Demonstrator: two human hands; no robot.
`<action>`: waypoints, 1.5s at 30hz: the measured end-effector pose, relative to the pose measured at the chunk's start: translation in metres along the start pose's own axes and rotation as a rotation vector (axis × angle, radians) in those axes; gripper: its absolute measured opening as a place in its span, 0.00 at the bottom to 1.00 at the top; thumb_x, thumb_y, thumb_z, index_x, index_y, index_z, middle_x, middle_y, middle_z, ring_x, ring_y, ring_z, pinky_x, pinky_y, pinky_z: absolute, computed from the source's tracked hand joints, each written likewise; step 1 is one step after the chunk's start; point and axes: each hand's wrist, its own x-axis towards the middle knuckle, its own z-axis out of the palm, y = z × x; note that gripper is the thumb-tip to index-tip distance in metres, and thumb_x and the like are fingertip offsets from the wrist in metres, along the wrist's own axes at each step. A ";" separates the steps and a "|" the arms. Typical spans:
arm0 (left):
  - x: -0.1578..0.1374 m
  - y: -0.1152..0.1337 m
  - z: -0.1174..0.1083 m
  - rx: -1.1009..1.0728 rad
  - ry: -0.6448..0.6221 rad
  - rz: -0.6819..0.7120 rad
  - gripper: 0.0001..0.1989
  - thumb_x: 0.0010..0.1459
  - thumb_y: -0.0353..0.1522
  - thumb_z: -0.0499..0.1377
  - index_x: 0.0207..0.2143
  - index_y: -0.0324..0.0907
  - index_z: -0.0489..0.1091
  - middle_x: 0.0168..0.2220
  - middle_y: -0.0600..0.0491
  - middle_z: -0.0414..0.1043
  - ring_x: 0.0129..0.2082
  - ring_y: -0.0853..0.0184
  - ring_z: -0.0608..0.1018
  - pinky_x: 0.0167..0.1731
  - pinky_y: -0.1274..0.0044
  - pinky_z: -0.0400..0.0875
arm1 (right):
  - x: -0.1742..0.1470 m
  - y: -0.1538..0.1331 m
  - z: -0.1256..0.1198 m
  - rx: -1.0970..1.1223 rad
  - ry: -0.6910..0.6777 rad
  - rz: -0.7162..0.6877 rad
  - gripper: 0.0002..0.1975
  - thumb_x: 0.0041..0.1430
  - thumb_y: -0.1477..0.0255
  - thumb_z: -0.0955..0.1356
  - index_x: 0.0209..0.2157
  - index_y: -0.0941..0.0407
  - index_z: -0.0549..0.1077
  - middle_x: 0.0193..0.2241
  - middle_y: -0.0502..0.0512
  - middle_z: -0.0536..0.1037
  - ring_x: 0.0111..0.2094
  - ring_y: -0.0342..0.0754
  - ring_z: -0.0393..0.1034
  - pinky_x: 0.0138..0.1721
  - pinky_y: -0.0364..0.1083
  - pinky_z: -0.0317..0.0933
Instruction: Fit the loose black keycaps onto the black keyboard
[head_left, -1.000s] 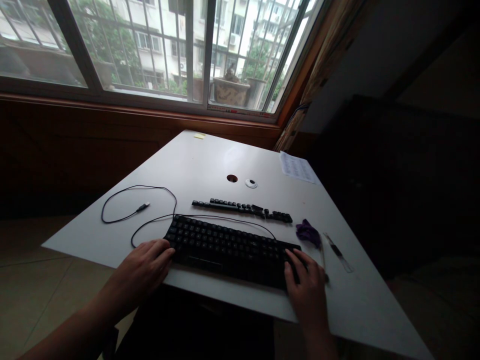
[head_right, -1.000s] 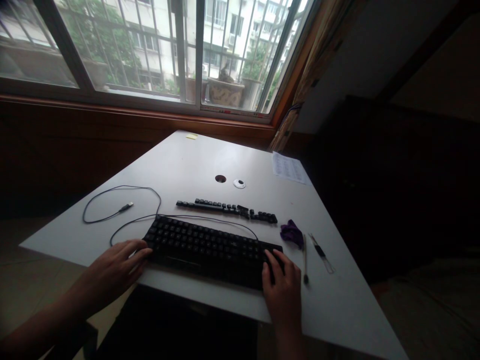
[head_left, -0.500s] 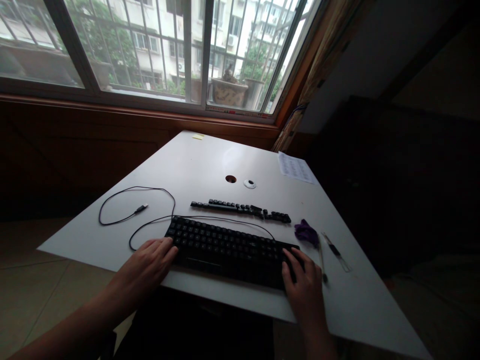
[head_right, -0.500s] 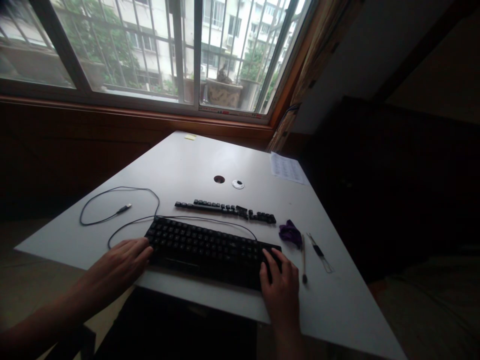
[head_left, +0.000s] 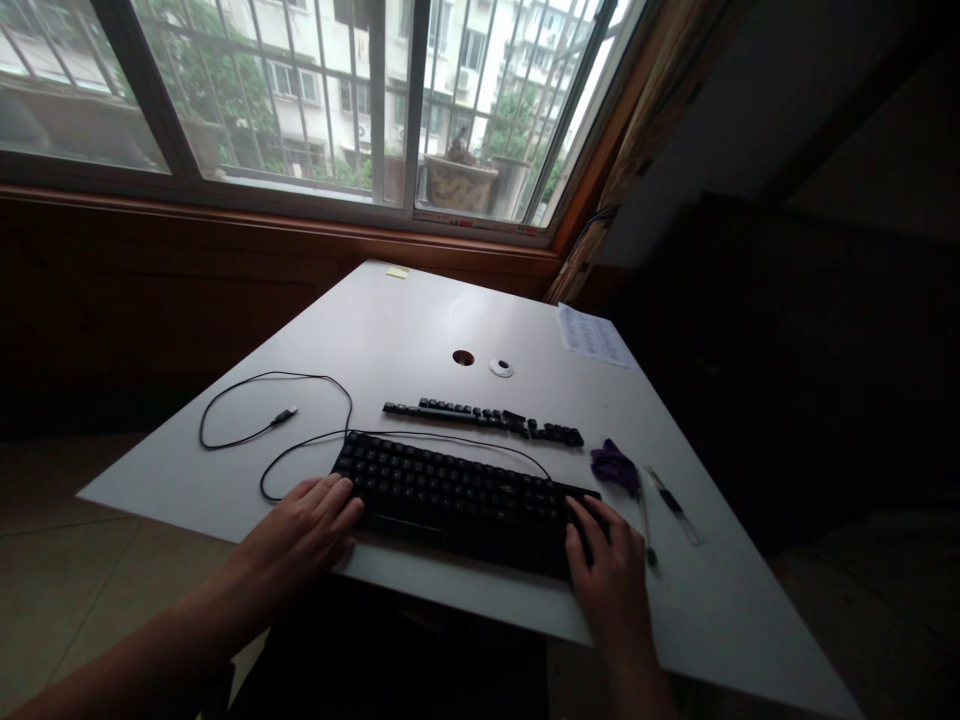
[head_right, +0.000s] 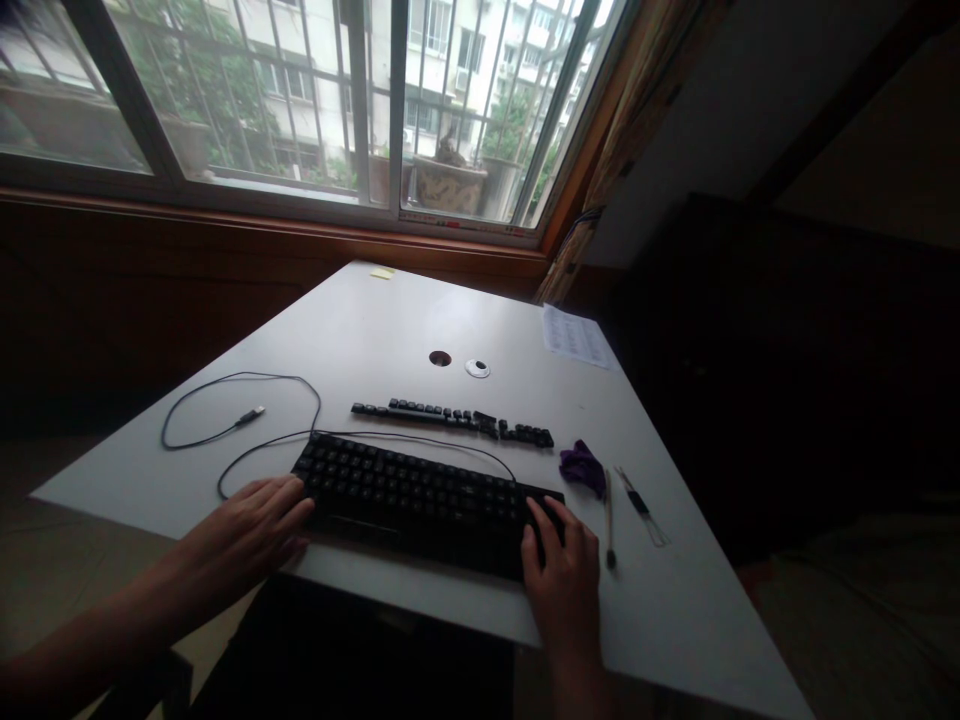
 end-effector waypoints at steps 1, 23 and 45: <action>0.000 0.000 0.000 0.010 -0.019 -0.002 0.08 0.65 0.27 0.59 0.46 0.38 0.74 0.45 0.42 0.73 0.49 0.51 0.73 0.50 0.59 0.70 | 0.000 0.000 0.000 -0.001 -0.001 -0.003 0.18 0.71 0.65 0.63 0.58 0.51 0.73 0.56 0.62 0.73 0.55 0.59 0.68 0.56 0.61 0.63; -0.011 -0.009 0.015 -0.147 0.182 -0.073 0.16 0.69 0.24 0.51 0.57 0.39 0.68 0.47 0.43 0.74 0.44 0.57 0.78 0.45 0.65 0.75 | 0.001 0.000 0.000 -0.019 0.002 -0.014 0.18 0.72 0.64 0.63 0.57 0.51 0.74 0.55 0.62 0.73 0.55 0.59 0.68 0.56 0.61 0.63; -0.020 -0.001 0.017 -0.223 0.056 -0.231 0.20 0.67 0.25 0.57 0.60 0.43 0.71 0.47 0.45 0.72 0.40 0.59 0.76 0.39 0.68 0.73 | 0.001 -0.001 -0.001 -0.020 0.001 -0.018 0.17 0.72 0.64 0.63 0.57 0.52 0.75 0.55 0.63 0.73 0.55 0.59 0.68 0.56 0.61 0.64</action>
